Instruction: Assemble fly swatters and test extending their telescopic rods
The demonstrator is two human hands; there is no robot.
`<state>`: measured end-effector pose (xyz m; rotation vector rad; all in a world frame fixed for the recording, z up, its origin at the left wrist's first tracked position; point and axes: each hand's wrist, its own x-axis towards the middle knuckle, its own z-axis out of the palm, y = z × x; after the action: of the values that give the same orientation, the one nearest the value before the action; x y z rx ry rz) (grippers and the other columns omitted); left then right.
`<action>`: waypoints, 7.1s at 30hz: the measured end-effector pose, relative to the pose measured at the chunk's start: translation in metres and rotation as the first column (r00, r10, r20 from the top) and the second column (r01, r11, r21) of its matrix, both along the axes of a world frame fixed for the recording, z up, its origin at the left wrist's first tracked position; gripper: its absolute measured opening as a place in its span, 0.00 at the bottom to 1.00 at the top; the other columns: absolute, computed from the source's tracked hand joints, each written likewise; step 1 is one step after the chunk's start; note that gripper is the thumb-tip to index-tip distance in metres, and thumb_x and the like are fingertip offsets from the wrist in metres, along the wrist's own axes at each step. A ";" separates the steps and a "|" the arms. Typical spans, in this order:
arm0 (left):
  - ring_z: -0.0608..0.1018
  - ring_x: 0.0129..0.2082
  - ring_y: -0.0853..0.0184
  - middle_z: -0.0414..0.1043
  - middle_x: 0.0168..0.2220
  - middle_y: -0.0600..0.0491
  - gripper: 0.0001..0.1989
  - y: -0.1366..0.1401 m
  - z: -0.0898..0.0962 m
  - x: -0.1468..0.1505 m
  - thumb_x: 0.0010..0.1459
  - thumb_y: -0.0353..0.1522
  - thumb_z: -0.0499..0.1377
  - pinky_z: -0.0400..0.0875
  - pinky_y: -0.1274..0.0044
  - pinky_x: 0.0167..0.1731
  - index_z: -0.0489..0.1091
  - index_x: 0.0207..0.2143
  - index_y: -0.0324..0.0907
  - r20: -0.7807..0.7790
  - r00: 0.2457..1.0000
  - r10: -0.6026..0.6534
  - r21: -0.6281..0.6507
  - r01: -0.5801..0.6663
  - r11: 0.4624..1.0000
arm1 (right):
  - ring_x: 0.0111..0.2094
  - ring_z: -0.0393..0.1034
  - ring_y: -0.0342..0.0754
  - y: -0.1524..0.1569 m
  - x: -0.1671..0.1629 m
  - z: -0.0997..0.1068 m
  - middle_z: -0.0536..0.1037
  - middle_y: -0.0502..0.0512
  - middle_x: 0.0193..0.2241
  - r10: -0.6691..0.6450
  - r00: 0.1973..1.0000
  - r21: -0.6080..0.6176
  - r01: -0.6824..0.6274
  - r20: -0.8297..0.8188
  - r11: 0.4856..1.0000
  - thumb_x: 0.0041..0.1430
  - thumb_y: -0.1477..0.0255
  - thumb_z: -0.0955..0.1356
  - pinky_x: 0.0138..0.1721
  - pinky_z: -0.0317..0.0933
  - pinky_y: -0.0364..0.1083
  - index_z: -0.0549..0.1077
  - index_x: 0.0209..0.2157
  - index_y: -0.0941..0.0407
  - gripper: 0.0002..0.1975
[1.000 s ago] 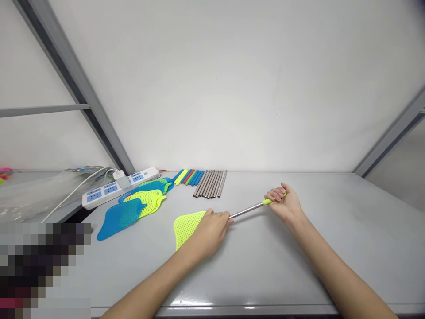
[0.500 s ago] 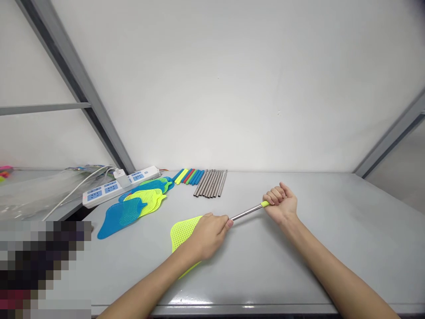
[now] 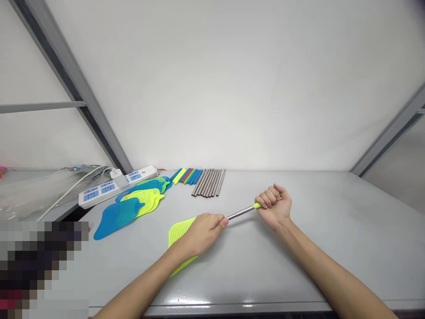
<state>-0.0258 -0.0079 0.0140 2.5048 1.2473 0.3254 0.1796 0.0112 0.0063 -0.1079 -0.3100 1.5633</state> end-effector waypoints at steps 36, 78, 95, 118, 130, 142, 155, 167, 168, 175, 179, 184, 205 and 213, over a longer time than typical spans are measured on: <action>0.66 0.19 0.68 0.69 0.21 0.53 0.19 -0.008 -0.010 0.014 0.59 0.34 0.34 0.48 0.73 0.29 0.59 0.24 0.40 -0.154 0.988 0.024 0.301 0.023 0.953 | 0.09 0.43 0.37 0.005 -0.001 -0.015 0.47 0.43 0.08 -0.326 0.935 -0.415 0.353 0.137 0.838 0.43 0.73 0.54 0.12 0.43 0.39 0.45 0.15 0.56 0.09; 0.64 0.18 0.69 0.66 0.19 0.54 0.20 -0.005 -0.011 0.014 0.58 0.36 0.35 0.51 0.74 0.29 0.59 0.21 0.40 -0.040 0.994 0.100 0.269 -0.086 0.959 | 0.18 0.57 0.40 -0.003 -0.017 -0.001 0.58 0.48 0.18 -0.093 0.993 -0.463 0.116 0.071 0.879 0.50 0.66 0.55 0.20 0.57 0.44 0.56 0.24 0.56 0.08; 0.62 0.19 0.69 0.66 0.20 0.54 0.19 -0.003 -0.014 0.012 0.58 0.36 0.36 0.49 0.75 0.27 0.59 0.22 0.40 -0.140 0.990 0.021 0.268 0.017 0.963 | 0.10 0.40 0.38 -0.002 -0.030 -0.025 0.46 0.42 0.07 -0.114 0.991 -0.382 0.130 0.066 0.915 0.46 0.75 0.58 0.14 0.45 0.40 0.40 0.15 0.56 0.17; 0.61 0.20 0.72 0.58 0.18 0.57 0.22 -0.004 -0.011 0.010 0.57 0.41 0.35 0.49 0.79 0.21 0.57 0.19 0.40 0.013 1.000 -0.028 -0.022 0.028 0.999 | 0.11 0.37 0.39 -0.017 -0.040 -0.017 0.43 0.42 0.07 -0.050 0.998 -0.191 0.056 0.036 0.980 0.46 0.74 0.60 0.14 0.43 0.41 0.41 0.13 0.56 0.19; 0.64 0.22 0.69 0.63 0.19 0.54 0.20 -0.002 -0.008 0.013 0.57 0.39 0.36 0.50 0.78 0.22 0.59 0.22 0.41 -0.034 0.999 0.029 0.081 -0.026 0.996 | 0.13 0.48 0.37 -0.009 -0.036 -0.016 0.51 0.43 0.11 -0.013 1.000 -0.317 0.016 0.012 0.948 0.48 0.70 0.61 0.17 0.52 0.40 0.50 0.15 0.56 0.14; 0.64 0.21 0.68 0.66 0.21 0.54 0.17 -0.002 -0.007 0.015 0.58 0.37 0.37 0.52 0.75 0.27 0.58 0.24 0.41 -0.103 0.994 0.048 0.274 -0.018 0.961 | 0.23 0.65 0.40 -0.010 -0.040 -0.022 0.61 0.48 0.20 -0.123 0.975 -0.575 0.207 0.183 0.791 0.51 0.79 0.58 0.28 0.64 0.44 0.55 0.25 0.56 0.05; 0.64 0.25 0.68 0.65 0.24 0.53 0.18 -0.001 -0.010 0.013 0.57 0.39 0.38 0.52 0.75 0.30 0.61 0.27 0.41 -0.025 0.999 -0.035 0.240 0.040 0.970 | 0.12 0.52 0.38 -0.001 -0.029 -0.027 0.52 0.43 0.14 -0.054 0.991 -0.498 0.109 0.123 0.860 0.51 0.80 0.53 0.18 0.56 0.41 0.50 0.23 0.55 0.08; 0.62 0.28 0.70 0.59 0.26 0.53 0.18 0.000 -0.003 0.010 0.58 0.36 0.39 0.51 0.73 0.35 0.60 0.21 0.39 0.009 0.999 -0.050 0.284 0.045 0.958 | 0.12 0.49 0.37 0.004 -0.012 -0.015 0.51 0.42 0.13 -0.082 0.985 -0.483 0.146 0.151 0.863 0.51 0.81 0.54 0.17 0.53 0.41 0.52 0.24 0.55 0.07; 0.62 0.29 0.70 0.59 0.26 0.53 0.18 0.000 -0.003 0.010 0.58 0.35 0.39 0.51 0.73 0.35 0.60 0.21 0.39 0.011 0.999 -0.052 0.285 0.046 0.957 | 0.12 0.49 0.37 0.005 -0.011 -0.014 0.51 0.42 0.13 -0.075 0.986 -0.482 0.140 0.151 0.865 0.50 0.81 0.54 0.17 0.53 0.41 0.52 0.24 0.55 0.07; 0.61 0.29 0.69 0.58 0.27 0.53 0.17 -0.001 -0.007 0.009 0.57 0.35 0.40 0.51 0.73 0.35 0.59 0.21 0.39 0.014 0.998 -0.053 0.275 0.047 0.960 | 0.11 0.49 0.38 0.010 -0.005 -0.017 0.50 0.42 0.12 -0.023 0.983 -0.479 0.108 0.181 0.871 0.48 0.81 0.54 0.16 0.50 0.42 0.52 0.22 0.55 0.07; 0.61 0.27 0.70 0.58 0.24 0.54 0.17 -0.001 -0.007 0.009 0.57 0.34 0.39 0.51 0.72 0.34 0.59 0.20 0.39 -0.008 0.999 -0.042 0.269 0.042 0.962 | 0.10 0.47 0.37 0.012 -0.005 -0.018 0.50 0.42 0.11 -0.010 0.982 -0.484 0.103 0.190 0.869 0.47 0.79 0.55 0.15 0.49 0.41 0.52 0.20 0.56 0.07; 0.61 0.27 0.70 0.59 0.23 0.54 0.15 -0.002 -0.008 0.010 0.57 0.32 0.40 0.50 0.71 0.36 0.58 0.21 0.39 -0.005 0.998 -0.062 0.279 0.061 0.958 | 0.09 0.43 0.37 0.014 -0.007 -0.022 0.47 0.42 0.07 -0.012 0.977 -0.472 0.114 0.214 0.874 0.48 0.77 0.55 0.14 0.45 0.40 0.43 0.15 0.56 0.13; 0.60 0.22 0.73 0.57 0.19 0.58 0.16 -0.003 -0.008 0.011 0.57 0.34 0.38 0.49 0.75 0.33 0.54 0.19 0.39 0.122 0.992 -0.044 0.144 0.026 0.989 | 0.11 0.35 0.39 0.002 -0.013 -0.018 0.43 0.43 0.07 -0.012 1.000 -0.202 0.012 -0.003 0.979 0.47 0.74 0.59 0.13 0.44 0.40 0.42 0.12 0.56 0.19; 0.58 0.21 0.74 0.54 0.18 0.59 0.17 0.000 -0.010 0.008 0.57 0.35 0.38 0.50 0.75 0.34 0.51 0.18 0.39 0.145 0.989 -0.042 0.082 0.030 0.996 | 0.11 0.34 0.39 0.000 -0.018 -0.021 0.42 0.43 0.07 0.023 0.999 -0.164 -0.031 -0.048 0.986 0.47 0.73 0.59 0.13 0.44 0.40 0.43 0.12 0.56 0.19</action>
<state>-0.0175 -0.0082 0.0043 2.5139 1.1518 0.5501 0.1613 0.0111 -0.0150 -0.1971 -0.1464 1.6144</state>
